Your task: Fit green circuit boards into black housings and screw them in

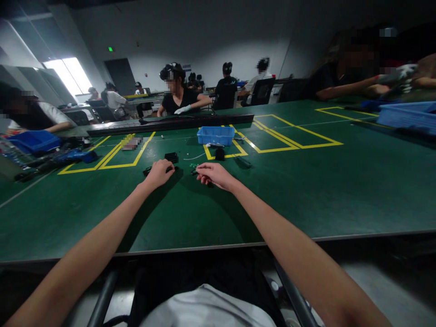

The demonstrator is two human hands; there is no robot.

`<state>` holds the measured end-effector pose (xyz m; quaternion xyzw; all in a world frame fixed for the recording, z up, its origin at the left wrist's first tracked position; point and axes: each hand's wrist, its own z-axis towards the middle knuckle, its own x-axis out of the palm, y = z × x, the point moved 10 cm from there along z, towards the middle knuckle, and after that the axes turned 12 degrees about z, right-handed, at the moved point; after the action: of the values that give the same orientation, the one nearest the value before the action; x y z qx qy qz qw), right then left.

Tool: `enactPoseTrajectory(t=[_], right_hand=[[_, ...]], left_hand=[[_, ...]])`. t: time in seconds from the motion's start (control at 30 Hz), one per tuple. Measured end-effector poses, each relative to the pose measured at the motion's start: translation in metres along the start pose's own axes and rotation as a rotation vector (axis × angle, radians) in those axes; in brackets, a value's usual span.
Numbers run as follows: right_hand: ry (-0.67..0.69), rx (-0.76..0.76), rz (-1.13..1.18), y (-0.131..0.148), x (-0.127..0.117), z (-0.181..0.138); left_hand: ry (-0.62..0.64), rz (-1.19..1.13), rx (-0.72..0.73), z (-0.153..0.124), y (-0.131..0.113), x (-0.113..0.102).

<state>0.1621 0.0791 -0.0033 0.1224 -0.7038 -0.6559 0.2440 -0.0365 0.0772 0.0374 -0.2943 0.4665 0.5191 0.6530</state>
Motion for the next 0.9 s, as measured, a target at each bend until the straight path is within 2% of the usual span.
enactPoseTrajectory(t=[0.13,0.27,0.43,0.6,0.73,0.9], right_hand=[[0.003,-0.002,-0.009,-0.001,0.0,0.001],[-0.012,-0.007,-0.026,-0.002,0.001,0.002],[-0.035,-0.035,-0.033,-0.004,0.003,0.001],[-0.064,-0.084,0.069,-0.001,0.008,-0.005],[-0.081,-0.089,0.179,0.0,0.012,-0.007],[-0.088,-0.058,0.232,0.007,0.019,-0.004]], left_hand=[[-0.044,-0.095,0.046,-0.002,-0.008,-0.009],[-0.162,-0.211,0.08,-0.006,-0.027,-0.034],[-0.32,-0.32,0.182,-0.019,-0.071,-0.069],[-0.379,-0.348,0.31,-0.027,-0.108,-0.08],[-0.399,-0.338,0.332,-0.021,-0.11,-0.081],[-0.395,-0.347,0.351,-0.018,-0.092,-0.083]])
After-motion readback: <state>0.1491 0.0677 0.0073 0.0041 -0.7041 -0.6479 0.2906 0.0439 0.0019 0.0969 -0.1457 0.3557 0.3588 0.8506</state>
